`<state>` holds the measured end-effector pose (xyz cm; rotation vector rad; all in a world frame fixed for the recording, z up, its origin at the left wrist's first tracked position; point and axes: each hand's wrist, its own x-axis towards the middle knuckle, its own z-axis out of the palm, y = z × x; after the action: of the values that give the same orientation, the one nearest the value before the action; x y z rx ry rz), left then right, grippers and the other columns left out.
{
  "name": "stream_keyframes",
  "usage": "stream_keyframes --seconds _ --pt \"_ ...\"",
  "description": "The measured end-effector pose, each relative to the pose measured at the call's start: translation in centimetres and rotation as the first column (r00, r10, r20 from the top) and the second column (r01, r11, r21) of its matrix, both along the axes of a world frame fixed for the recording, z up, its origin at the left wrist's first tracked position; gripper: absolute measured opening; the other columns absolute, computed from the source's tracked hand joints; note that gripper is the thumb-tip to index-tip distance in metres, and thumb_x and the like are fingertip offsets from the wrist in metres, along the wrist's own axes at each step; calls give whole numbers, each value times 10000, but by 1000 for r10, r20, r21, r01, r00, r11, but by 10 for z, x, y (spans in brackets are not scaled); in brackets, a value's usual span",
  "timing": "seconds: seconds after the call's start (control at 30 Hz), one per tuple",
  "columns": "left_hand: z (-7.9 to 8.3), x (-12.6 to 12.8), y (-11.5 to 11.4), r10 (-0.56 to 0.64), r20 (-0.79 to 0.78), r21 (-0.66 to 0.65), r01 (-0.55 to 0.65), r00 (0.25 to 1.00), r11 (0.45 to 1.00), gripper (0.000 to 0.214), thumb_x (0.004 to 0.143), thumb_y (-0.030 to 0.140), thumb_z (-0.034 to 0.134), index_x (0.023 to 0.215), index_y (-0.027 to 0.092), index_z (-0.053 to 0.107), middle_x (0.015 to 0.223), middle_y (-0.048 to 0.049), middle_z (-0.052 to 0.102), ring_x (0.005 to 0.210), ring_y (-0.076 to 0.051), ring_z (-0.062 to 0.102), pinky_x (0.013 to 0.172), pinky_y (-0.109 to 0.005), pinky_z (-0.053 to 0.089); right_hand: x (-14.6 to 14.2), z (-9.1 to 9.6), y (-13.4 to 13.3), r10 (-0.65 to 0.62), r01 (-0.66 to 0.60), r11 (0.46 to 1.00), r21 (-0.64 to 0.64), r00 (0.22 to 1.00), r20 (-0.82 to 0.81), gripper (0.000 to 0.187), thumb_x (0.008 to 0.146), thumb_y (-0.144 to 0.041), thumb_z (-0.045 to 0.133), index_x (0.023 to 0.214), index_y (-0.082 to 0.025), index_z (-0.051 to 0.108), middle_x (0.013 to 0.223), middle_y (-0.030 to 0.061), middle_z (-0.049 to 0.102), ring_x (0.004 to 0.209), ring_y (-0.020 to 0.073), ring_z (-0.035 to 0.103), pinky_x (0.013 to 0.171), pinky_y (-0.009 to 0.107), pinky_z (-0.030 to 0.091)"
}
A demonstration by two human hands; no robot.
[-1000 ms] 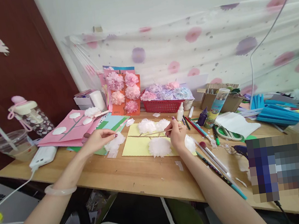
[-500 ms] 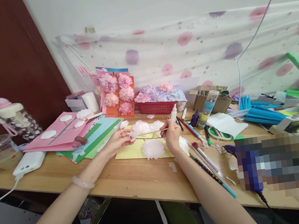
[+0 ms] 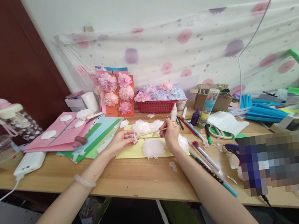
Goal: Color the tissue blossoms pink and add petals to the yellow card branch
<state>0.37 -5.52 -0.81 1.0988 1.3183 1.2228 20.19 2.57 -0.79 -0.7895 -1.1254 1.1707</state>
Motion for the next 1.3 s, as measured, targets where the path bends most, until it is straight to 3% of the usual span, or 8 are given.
stream_keyframes --seconds 0.3,0.63,1.1,1.3 --pt "5 3 -6 -6 166 -57 16 986 998 234 823 127 600 1055 143 568 938 -112 755 872 -195 733 942 -394 537 -2 -1 1 0 -1 1000 -20 999 -38 502 871 -395 439 416 -205 536 311 -13 450 296 86 404 342 207 328" --pt "4 9 -6 14 251 -69 3 968 998 260 737 -34 580 946 116 614 887 -84 753 791 -134 720 818 -253 568 1 1 1 -104 98 993 -67 990 -92 481 865 -393 429 439 -196 538 318 -24 450 309 88 418 355 203 328" --pt "-6 5 -4 51 324 -81 -27 945 996 79 885 97 520 918 117 589 867 -129 749 776 -167 732 794 -299 583 -2 -1 2 -95 92 994 -60 995 -40 475 852 -400 449 434 -191 536 318 -25 441 313 86 397 362 207 312" --pt "-8 1 -5 26 311 -82 0 950 997 151 789 15 595 900 117 612 877 -106 748 820 -166 728 866 -310 561 -1 -2 0 -72 70 997 -45 997 -34 472 853 -420 459 443 -197 527 329 -30 438 323 87 397 365 211 313"
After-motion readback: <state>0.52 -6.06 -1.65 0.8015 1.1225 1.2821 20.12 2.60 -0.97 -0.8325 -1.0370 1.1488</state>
